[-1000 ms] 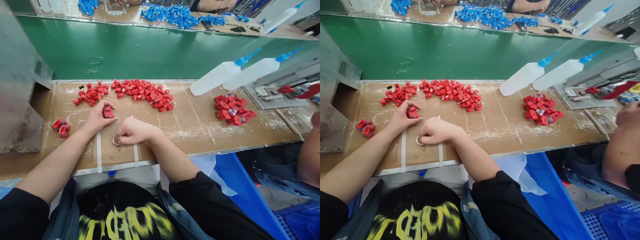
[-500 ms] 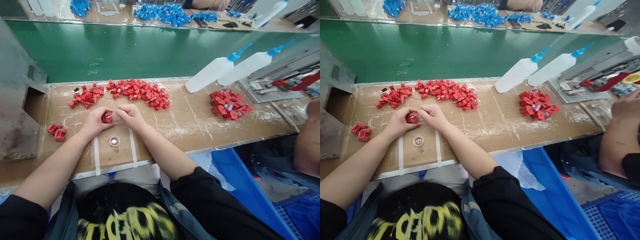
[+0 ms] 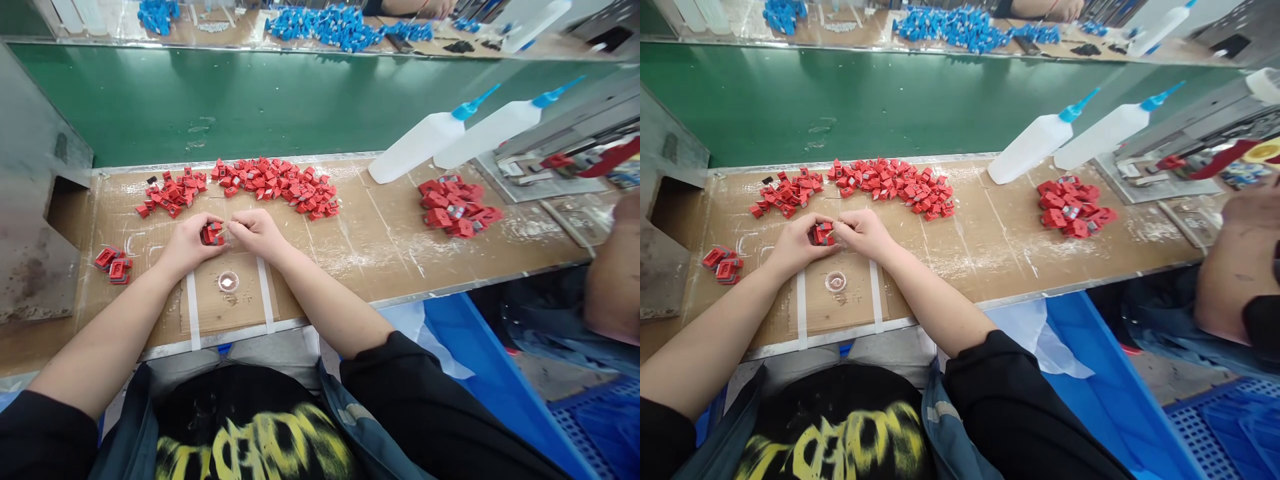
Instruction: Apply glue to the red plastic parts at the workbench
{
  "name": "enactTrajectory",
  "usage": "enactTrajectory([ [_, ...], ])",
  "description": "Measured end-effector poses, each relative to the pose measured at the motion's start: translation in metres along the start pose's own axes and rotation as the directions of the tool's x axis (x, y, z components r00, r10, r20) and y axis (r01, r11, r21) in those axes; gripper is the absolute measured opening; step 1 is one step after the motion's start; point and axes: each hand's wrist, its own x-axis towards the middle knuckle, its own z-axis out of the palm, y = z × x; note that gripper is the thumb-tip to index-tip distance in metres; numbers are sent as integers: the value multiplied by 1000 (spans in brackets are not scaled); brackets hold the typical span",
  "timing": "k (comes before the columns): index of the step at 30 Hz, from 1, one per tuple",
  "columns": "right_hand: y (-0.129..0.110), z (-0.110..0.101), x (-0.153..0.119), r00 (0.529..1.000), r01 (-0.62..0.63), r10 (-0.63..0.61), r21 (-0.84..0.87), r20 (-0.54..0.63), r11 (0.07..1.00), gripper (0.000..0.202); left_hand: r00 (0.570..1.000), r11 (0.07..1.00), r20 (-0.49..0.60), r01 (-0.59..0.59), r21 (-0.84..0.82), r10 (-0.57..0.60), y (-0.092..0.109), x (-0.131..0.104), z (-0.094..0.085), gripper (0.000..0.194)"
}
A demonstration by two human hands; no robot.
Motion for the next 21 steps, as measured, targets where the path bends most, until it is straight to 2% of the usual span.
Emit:
enactTrajectory([
  [2,0,0,1,1000,-8,8,11,-8,1000,43,1000,1000,2,0,-5,0,0,0,0,47],
  [5,-3,-5,1,997,-1,1,-1,-80,1000,42,1000,999,-22,10,-32,-10,0,1,-1,49],
  [6,-6,-8,0,998,27,-26,12,-63,1000,42,999,999,-44,7,-43,-8,0,1,-1,49],
  [8,-12,-15,-4,985,132,-139,69,105,989,44,994,998,-113,-9,-66,2,-3,2,-1,47],
  [9,-15,-18,-6,947,194,-213,103,239,976,46,988,997,-152,-17,-80,4,-5,2,-1,46],
  [11,-19,-20,-10,811,299,-322,126,489,946,49,976,992,-220,-17,-121,-10,-10,3,-1,47],
  [12,-20,-19,-13,753,341,-336,100,566,935,50,970,989,-243,-11,-146,-25,-13,3,-1,48],
  [13,-19,-18,-14,725,378,-327,48,607,925,52,965,986,-260,-5,-168,-39,-16,4,-1,49],
  [14,-18,-17,-14,724,408,-305,-29,619,912,53,960,983,-275,-1,-183,-50,-18,4,0,50],
  [15,-15,-16,-13,754,424,-269,-131,599,896,54,956,981,-287,1,-192,-57,-19,4,0,50],
  [16,-13,-16,-10,810,412,-223,-258,542,874,53,953,980,-296,-1,-198,-59,-21,4,1,50],
  [18,-9,-16,1,934,298,-126,-535,335,790,45,949,978,-310,-3,-209,-63,-21,5,1,50],
  [19,-7,-17,10,971,217,-88,-655,224,724,37,947,975,-314,1,-223,-73,-21,5,1,51],
  [20,-6,-18,21,988,148,-58,-750,145,645,29,946,969,-312,10,-248,-89,-20,4,2,52],
  [21,-5,-19,33,992,117,-33,-818,120,563,27,947,957,-299,26,-287,-115,-20,4,2,54],
])
